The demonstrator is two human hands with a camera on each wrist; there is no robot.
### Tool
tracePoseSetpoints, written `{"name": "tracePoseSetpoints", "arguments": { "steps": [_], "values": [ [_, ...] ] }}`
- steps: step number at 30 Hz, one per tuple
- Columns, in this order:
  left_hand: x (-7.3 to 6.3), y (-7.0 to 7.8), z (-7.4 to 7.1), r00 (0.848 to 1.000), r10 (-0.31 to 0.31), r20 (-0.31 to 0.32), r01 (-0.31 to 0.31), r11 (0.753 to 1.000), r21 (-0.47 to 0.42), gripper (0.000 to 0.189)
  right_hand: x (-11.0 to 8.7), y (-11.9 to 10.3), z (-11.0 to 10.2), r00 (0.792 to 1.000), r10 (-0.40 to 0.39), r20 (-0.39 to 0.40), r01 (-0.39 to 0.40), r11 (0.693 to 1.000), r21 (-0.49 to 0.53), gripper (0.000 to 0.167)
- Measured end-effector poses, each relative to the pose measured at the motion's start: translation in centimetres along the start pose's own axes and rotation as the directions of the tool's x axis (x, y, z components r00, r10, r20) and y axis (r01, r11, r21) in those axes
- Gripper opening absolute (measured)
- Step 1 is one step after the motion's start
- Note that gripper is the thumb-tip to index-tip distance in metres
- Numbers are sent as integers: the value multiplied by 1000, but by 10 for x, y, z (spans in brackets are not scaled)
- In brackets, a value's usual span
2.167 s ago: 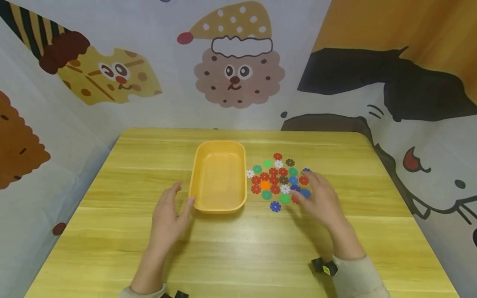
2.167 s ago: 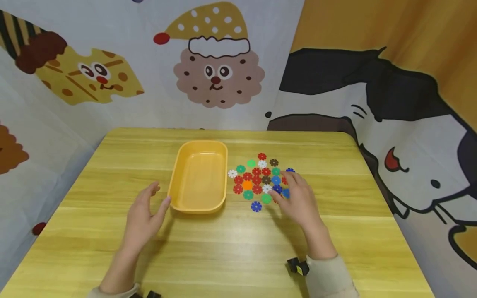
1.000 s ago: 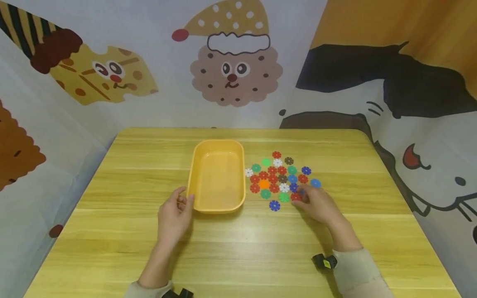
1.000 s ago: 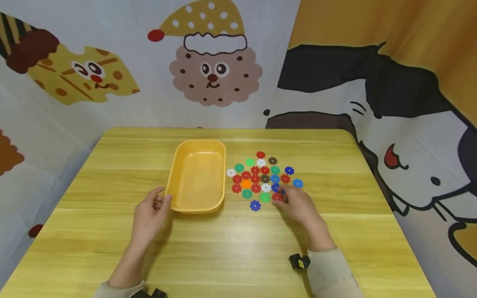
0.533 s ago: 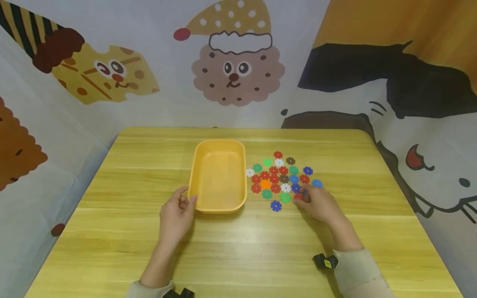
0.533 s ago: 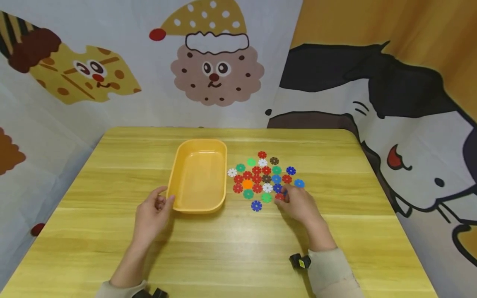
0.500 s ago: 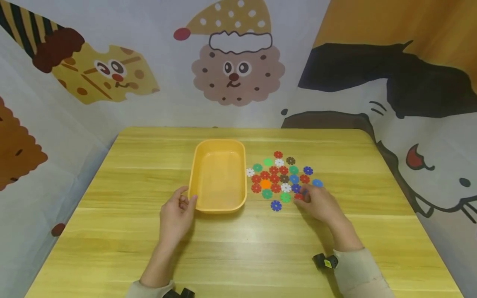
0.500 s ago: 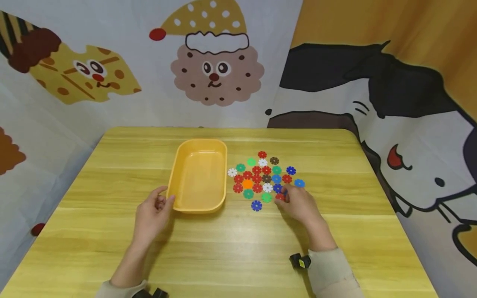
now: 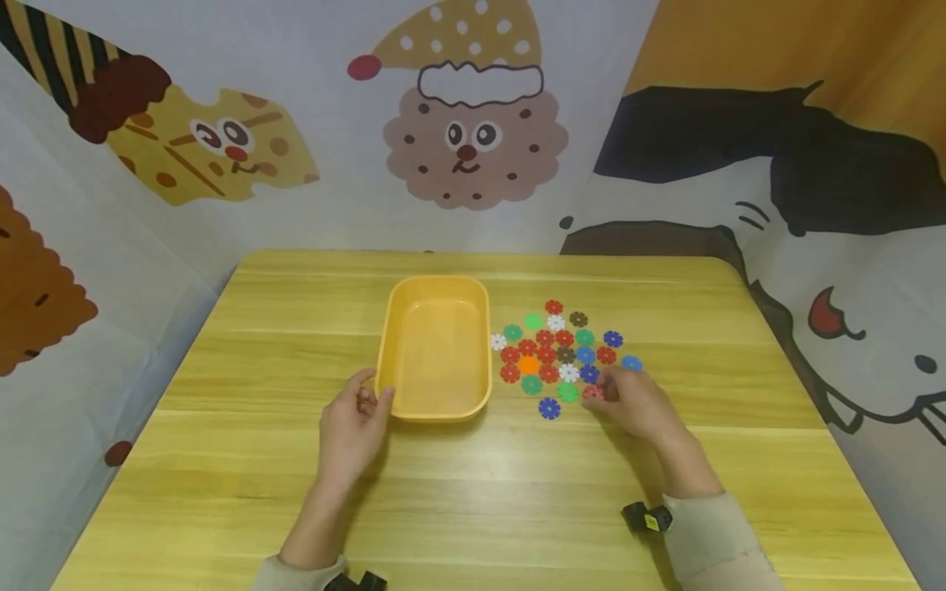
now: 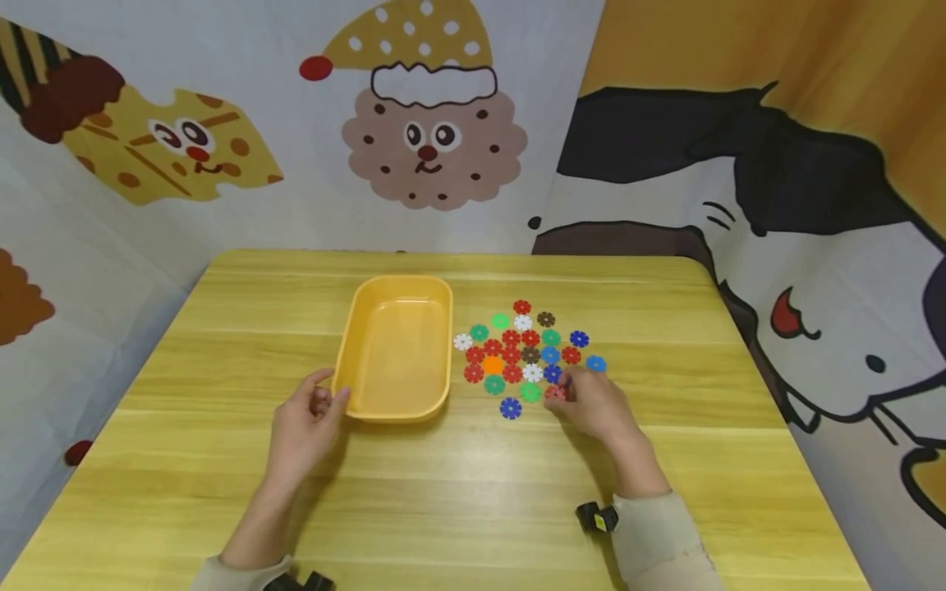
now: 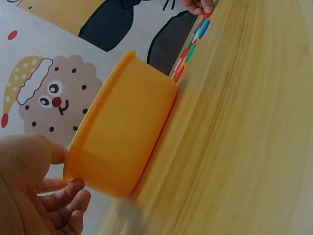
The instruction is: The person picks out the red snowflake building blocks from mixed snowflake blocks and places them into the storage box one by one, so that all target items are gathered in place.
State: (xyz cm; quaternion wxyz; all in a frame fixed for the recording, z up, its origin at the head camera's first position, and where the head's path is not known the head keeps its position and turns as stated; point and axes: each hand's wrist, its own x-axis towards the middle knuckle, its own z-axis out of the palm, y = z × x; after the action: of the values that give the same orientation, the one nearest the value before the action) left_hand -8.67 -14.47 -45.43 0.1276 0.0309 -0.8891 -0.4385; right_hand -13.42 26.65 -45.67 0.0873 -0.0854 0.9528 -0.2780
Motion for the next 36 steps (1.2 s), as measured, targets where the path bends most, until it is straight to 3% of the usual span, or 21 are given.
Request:
{"name": "tracePoseSetpoints", "arguments": {
  "steps": [8, 14, 20, 28, 36],
  "values": [
    [0, -2, 0, 1000, -18, 10, 18, 1000, 14, 44, 1, -2, 4, 998, -61, 16, 60, 997, 47, 26],
    [0, -3, -1, 1000, -14, 9, 14, 1000, -4, 43, 0, 1, 4, 988, -142, 60, 135, 986, 99, 37],
    [2, -3, 0, 999, -42, 13, 42, 999, -32, 42, 0, 2, 5, 972, -222, 71, 218, 974, 62, 25],
    [4, -4, 1, 994, -91, 54, 96, 991, -96, 39, 6, -10, 4, 970, -242, 20, 242, 970, 34, 26],
    [4, -3, 0, 992, -103, 73, 112, 984, -135, 38, 20, -34, 1, 963, -263, -63, 266, 963, 38, 39]
  ]
}}
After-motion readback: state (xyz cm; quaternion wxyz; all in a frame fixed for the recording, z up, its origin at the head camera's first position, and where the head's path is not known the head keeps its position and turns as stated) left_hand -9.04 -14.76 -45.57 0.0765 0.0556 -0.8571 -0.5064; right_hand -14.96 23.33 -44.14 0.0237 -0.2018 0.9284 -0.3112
